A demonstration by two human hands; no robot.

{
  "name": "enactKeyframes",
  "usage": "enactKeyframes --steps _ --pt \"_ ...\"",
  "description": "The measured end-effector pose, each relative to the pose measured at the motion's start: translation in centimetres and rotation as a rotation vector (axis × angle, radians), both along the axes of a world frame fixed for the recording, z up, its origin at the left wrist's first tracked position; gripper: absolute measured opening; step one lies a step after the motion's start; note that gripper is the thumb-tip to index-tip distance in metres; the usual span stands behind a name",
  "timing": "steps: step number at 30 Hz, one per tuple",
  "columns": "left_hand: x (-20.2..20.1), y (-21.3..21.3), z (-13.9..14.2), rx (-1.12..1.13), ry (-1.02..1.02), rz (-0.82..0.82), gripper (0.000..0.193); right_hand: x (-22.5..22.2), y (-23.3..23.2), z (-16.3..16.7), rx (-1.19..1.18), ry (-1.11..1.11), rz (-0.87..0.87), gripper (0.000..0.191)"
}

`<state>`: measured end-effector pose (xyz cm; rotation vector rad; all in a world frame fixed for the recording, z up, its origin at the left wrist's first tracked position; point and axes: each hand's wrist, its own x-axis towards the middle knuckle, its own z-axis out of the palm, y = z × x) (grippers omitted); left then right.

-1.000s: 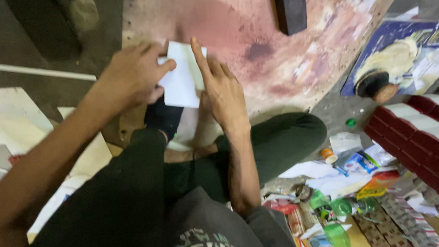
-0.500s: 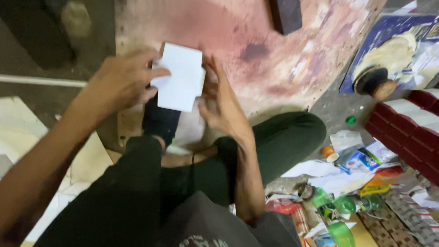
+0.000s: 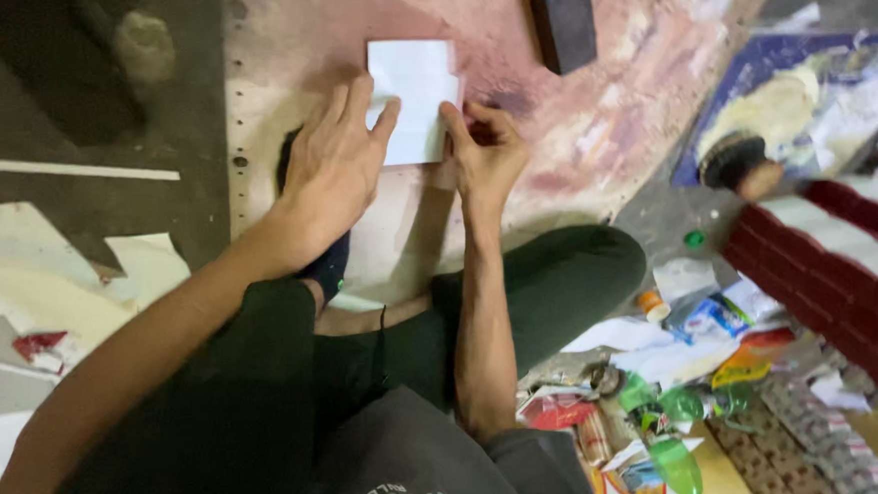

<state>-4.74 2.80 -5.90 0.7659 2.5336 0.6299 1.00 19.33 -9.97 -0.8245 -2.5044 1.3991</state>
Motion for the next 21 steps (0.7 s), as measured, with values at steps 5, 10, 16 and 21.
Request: enactKeyframes --steps 5,10,16,21 --pt "-1.5 -2.7 -0.8 0.283 -0.38 0.178 0.053 -0.1 -1.3 0.3 0.792 -0.056 0.421 0.017" --pt "-0.9 -1.3 -2.4 0.702 -0.773 0.559 0.04 -0.2 -2.3 0.5 -0.125 -0.03 0.262 0.014" --pt "-0.1 -4.0 -4.4 0.582 -0.58 0.769 0.036 -0.8 -2.5 -0.5 -0.438 -0.018 0.375 0.031" --pt "-2.2 -3.0 -6.2 0.829 -1.033 0.668 0.031 -1.0 -0.3 -1.6 -0.537 -0.023 0.31 0.04"
